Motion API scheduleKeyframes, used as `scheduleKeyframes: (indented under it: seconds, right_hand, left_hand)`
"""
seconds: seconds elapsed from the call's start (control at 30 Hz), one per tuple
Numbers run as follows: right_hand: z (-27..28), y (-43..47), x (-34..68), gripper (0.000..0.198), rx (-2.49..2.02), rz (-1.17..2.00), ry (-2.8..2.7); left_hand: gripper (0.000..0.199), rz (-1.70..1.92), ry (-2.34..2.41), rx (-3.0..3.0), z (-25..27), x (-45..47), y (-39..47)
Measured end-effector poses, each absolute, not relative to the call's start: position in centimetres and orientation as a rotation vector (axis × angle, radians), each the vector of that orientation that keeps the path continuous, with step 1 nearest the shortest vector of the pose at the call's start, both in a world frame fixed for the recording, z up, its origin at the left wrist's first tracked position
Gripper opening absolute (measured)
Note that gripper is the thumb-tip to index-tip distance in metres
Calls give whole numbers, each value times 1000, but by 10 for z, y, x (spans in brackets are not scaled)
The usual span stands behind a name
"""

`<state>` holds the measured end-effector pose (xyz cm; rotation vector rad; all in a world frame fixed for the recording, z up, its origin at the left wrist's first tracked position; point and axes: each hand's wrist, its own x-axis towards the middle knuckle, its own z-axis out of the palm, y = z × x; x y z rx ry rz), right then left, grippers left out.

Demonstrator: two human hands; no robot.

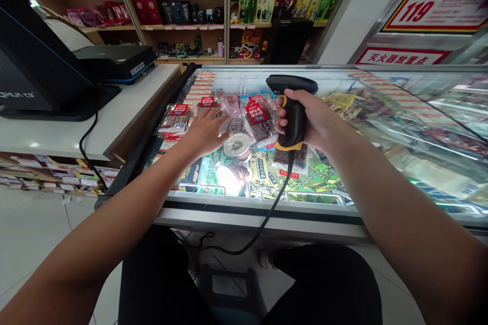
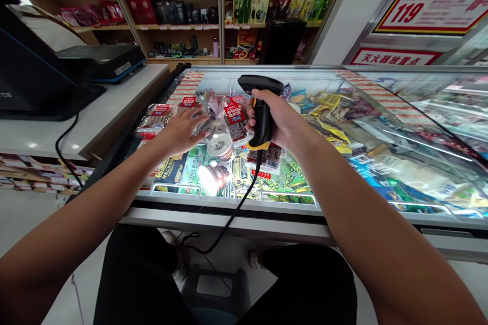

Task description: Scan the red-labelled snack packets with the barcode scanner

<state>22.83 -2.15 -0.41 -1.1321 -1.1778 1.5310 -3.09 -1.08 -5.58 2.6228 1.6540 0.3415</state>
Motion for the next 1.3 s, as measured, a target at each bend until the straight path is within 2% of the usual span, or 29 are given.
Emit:
scheduleKeyframes:
  seconds: [0.4,0.6,0.8,0.97,1.1,1.3]
  right_hand:
    - [-10,-17,231,25,-1126,1524,-1190]
    - [-11,-16,231,25,-1115,1535,-1184]
    - [-12,-17,230,24,-1090,1548,-1161]
    - [-12,-18,228,25,-1122,1563,-1151]
    - [-13,-19,227,25,-1100,1617,-1118]
    - [-7,-21,230,21,-1095,1677,-1112]
  left_hand:
    - [38,234,1691,2731,-39,-34,-21]
    - [41,430,1557,2669,-36,-24,-31]
    - [54,455,1197,2070,-41,-1,-42]
    - [30,709,1020,1367,-51,21,-40]
    - [41,821,987,1175,-57,22,-36]
    - [24,1172,926,1076,-40,-14,-20]
